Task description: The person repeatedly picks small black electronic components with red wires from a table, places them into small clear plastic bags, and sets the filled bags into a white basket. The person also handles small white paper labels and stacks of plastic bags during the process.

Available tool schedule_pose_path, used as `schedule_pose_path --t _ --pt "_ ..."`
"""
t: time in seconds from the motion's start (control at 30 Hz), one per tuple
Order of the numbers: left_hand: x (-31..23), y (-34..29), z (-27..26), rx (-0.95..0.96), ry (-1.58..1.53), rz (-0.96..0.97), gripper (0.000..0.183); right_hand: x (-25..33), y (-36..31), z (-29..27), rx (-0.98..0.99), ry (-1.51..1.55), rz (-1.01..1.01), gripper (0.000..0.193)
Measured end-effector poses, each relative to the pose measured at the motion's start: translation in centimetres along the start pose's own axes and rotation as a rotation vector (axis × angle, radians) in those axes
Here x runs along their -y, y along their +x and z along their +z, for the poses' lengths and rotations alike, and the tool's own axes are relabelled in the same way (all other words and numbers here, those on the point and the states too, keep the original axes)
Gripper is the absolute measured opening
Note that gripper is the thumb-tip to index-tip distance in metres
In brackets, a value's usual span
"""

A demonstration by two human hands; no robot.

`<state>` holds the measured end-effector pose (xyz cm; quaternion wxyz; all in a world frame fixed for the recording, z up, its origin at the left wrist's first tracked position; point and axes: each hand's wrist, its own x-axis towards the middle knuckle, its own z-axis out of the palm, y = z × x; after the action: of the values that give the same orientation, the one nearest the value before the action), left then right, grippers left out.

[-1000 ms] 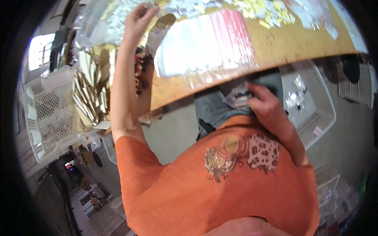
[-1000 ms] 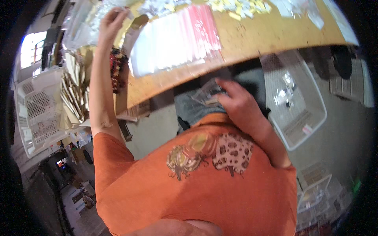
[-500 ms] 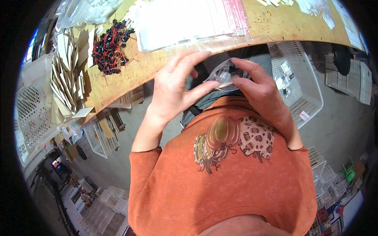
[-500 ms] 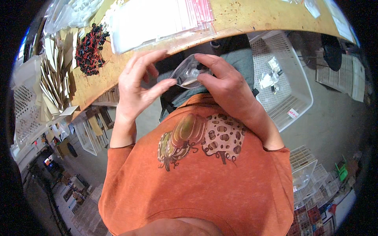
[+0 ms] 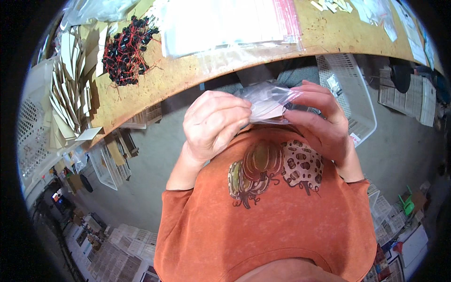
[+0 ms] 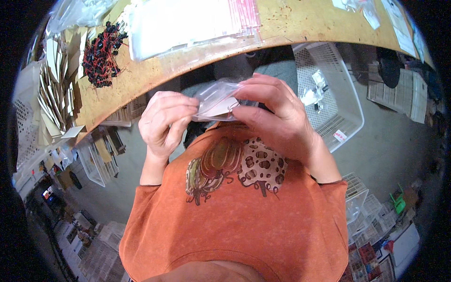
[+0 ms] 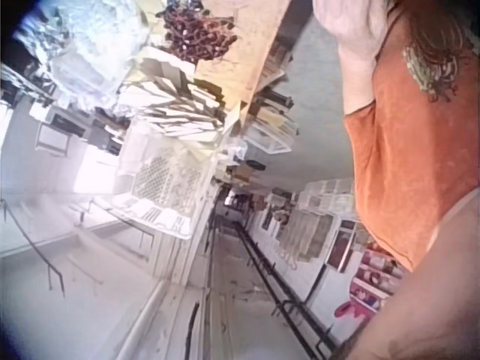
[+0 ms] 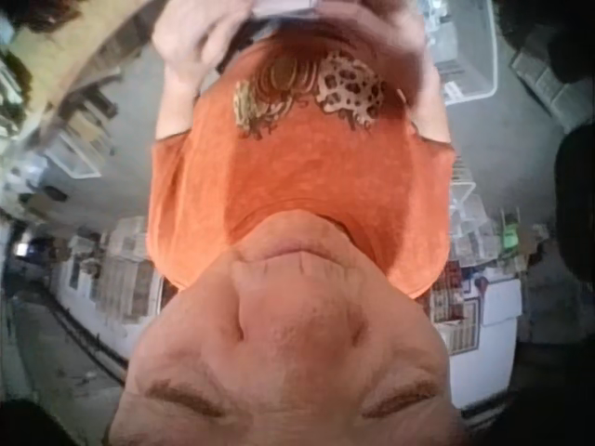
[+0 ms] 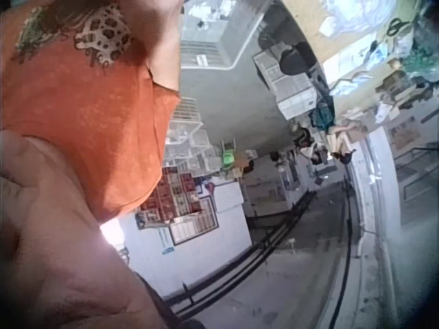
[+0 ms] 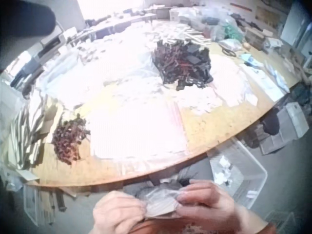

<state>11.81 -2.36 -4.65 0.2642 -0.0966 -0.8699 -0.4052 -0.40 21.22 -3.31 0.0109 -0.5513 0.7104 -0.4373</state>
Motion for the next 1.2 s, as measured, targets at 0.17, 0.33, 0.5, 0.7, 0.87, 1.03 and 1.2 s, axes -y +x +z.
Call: schedule_pose_path --t 0.17,0.33,0.5,0.7,0.87,1.03,1.2 --pt "1.5 -1.2 1.6 -0.034 0.065 -0.104 0.007 -2.5 -0.6 2.8 0.038 -0.026 0.187 0.024" --pt "2.0 -2.2 2.1 -0.127 -0.112 -0.231 0.005 -1.9 -0.2 2.8 -0.016 0.196 0.360 0.020" --pt "1.6 -2.9 3.3 -0.210 -0.463 -0.486 0.013 -1.3 0.2 2.8 -0.124 0.548 0.691 0.019" --pt "1.7 -3.7 4.8 -0.362 -0.823 -0.669 0.019 -3.7 -0.8 3.8 -0.142 0.850 0.821 0.012" --pt "3.0 -4.4 4.8 -0.285 -0.632 -0.656 0.013 -4.0 -1.1 4.3 -0.137 0.872 0.837 0.009" --pt "2.4 -1.6 4.1 0.025 -0.052 -0.353 0.025 -2.8 -0.6 5.2 -0.147 0.611 0.803 0.010" --pt "2.3 -0.3 7.0 0.001 -0.024 -0.286 0.017 -2.8 -0.4 6.2 -0.123 0.183 0.528 0.008"
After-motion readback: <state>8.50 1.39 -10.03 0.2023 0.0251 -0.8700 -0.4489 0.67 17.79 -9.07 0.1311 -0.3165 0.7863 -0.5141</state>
